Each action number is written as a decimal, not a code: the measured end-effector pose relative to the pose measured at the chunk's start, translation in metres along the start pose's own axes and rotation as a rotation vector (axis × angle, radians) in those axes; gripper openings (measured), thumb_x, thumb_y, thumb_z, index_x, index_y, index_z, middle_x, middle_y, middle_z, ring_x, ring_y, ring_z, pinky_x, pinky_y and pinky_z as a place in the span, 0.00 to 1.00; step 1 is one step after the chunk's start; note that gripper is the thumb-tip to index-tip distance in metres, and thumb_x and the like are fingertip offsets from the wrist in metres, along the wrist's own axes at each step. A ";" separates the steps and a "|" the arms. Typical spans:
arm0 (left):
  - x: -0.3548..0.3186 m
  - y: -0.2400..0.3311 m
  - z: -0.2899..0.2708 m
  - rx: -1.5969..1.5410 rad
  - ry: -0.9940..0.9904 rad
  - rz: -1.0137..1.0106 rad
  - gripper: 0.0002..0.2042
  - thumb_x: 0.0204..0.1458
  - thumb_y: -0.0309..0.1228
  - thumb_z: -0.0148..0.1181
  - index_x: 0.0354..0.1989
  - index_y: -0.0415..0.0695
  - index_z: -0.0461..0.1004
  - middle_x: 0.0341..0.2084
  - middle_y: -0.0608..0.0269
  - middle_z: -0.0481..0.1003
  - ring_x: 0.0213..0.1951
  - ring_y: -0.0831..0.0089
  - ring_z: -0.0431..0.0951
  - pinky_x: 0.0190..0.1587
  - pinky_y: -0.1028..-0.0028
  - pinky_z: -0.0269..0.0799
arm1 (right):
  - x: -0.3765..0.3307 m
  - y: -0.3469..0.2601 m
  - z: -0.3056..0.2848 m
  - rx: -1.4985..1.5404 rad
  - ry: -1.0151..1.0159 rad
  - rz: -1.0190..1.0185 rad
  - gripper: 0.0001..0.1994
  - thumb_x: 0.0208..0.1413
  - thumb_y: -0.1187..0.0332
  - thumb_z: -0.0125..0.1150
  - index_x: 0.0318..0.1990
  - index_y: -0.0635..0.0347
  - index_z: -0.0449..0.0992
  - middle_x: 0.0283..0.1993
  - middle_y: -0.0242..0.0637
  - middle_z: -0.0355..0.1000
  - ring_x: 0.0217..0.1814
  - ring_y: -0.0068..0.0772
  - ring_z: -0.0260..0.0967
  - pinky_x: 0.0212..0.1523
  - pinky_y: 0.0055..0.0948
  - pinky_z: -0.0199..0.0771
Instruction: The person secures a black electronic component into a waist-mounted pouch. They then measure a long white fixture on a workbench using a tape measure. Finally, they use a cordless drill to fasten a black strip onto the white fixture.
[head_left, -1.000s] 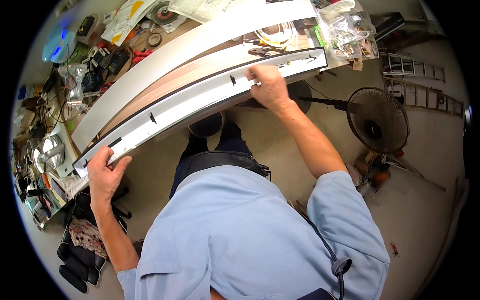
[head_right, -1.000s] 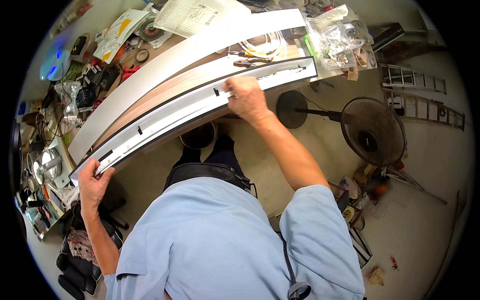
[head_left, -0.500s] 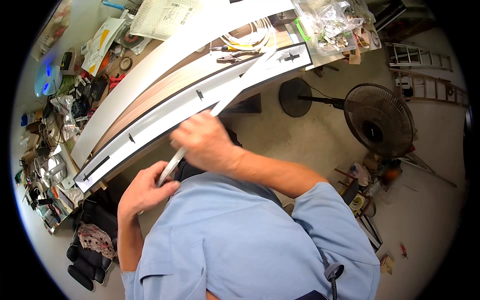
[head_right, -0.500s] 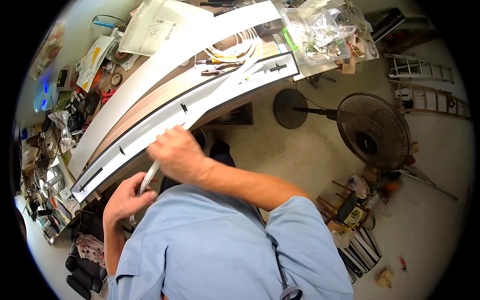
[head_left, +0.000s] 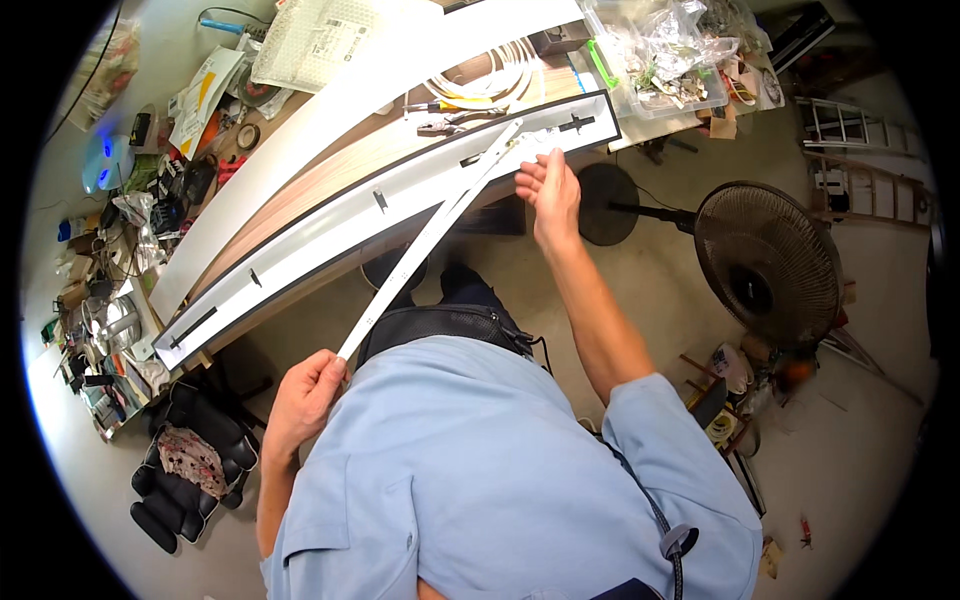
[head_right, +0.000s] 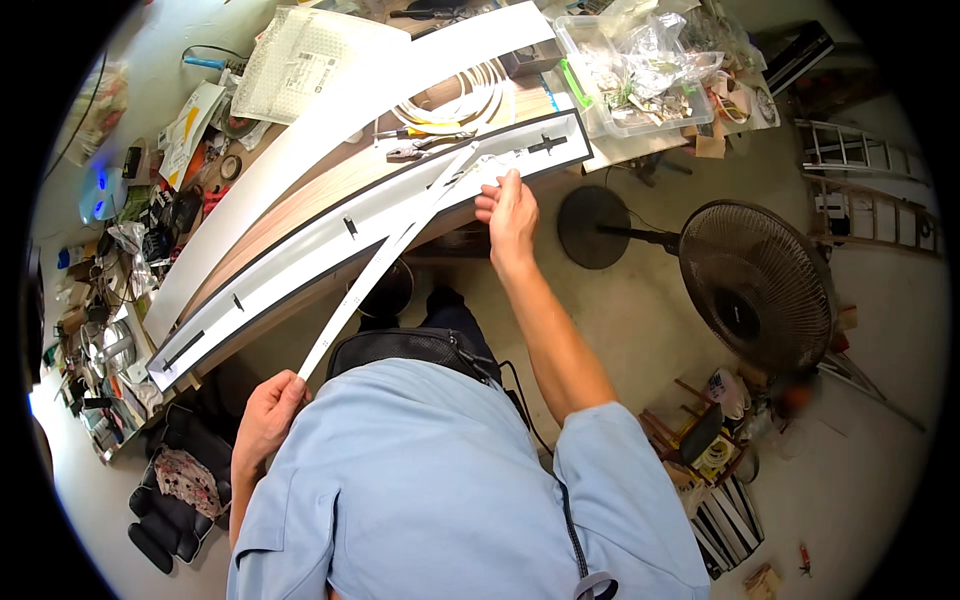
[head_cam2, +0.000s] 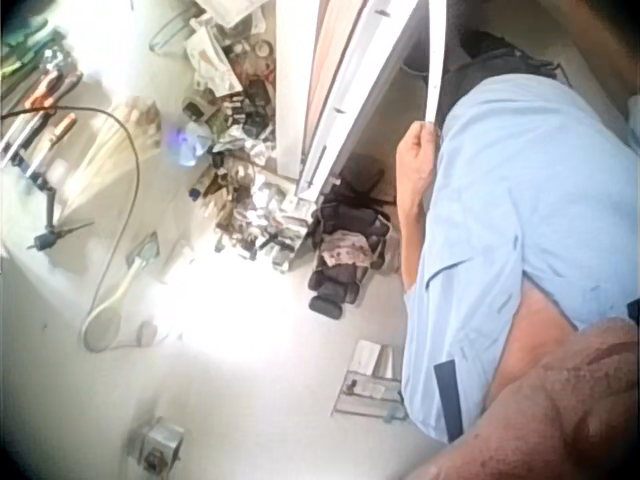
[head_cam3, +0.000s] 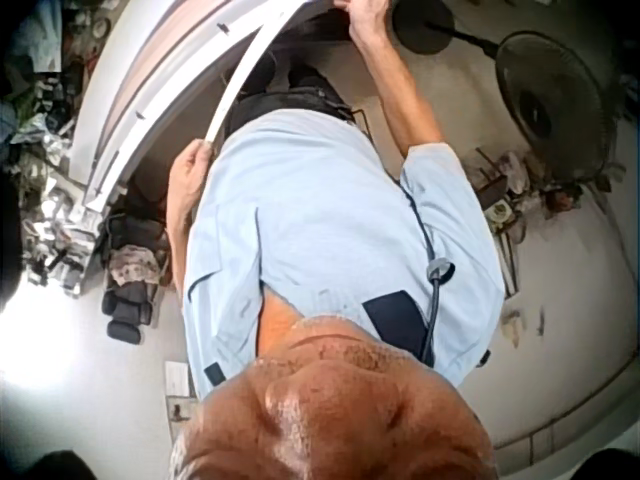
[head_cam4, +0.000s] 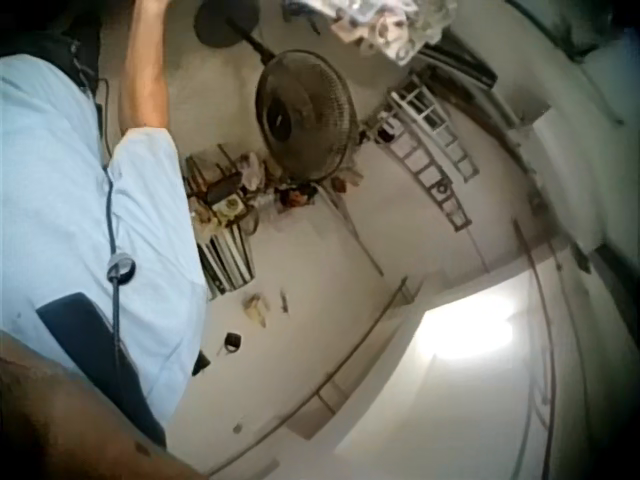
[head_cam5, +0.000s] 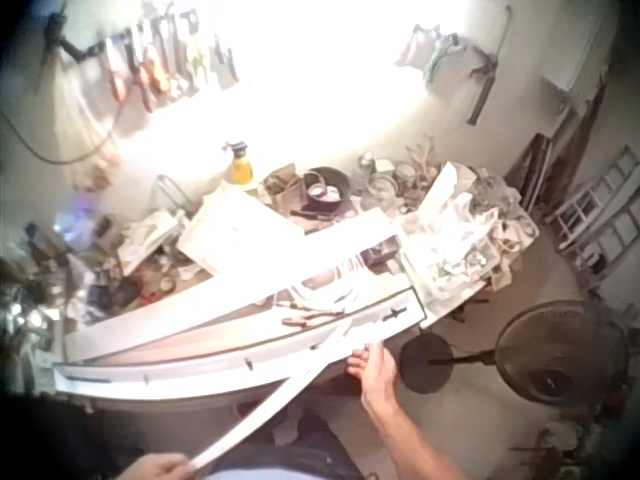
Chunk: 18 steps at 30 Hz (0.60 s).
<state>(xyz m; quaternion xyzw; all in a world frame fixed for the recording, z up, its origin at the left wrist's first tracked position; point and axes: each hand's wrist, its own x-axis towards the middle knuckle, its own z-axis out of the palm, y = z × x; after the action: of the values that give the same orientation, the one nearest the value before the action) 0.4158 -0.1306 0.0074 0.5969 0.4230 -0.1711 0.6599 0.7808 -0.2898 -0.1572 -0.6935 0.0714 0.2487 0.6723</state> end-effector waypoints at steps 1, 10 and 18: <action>-0.003 0.000 0.005 0.031 0.021 -0.006 0.17 0.70 0.40 0.52 0.32 0.39 0.73 0.18 0.75 0.65 0.23 0.85 0.61 0.26 0.79 0.57 | 0.013 -0.004 0.004 0.122 0.011 0.144 0.33 0.72 0.43 0.44 0.54 0.75 0.69 0.43 0.47 0.78 0.38 0.32 0.76 0.36 0.30 0.79; -0.019 0.027 0.028 0.318 0.264 0.050 0.14 0.66 0.35 0.56 0.31 0.38 0.74 0.15 0.61 0.67 0.20 0.75 0.62 0.25 0.71 0.62 | 0.054 -0.001 0.043 0.535 0.177 0.258 0.10 0.70 0.66 0.52 0.45 0.66 0.73 0.39 0.45 0.78 0.35 0.35 0.78 0.32 0.30 0.81; -0.038 0.023 0.024 0.496 0.347 0.283 0.11 0.64 0.34 0.58 0.31 0.40 0.75 0.17 0.50 0.70 0.19 0.53 0.69 0.25 0.64 0.66 | 0.110 0.021 0.009 0.542 0.507 0.193 0.12 0.63 0.75 0.45 0.37 0.71 0.76 0.28 0.44 0.75 0.20 0.33 0.68 0.21 0.28 0.68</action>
<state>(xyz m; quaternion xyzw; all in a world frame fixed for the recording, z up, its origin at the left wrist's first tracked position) 0.4191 -0.1588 0.0495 0.8125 0.3873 -0.0714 0.4298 0.8645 -0.2572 -0.2244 -0.5203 0.3638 0.1035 0.7657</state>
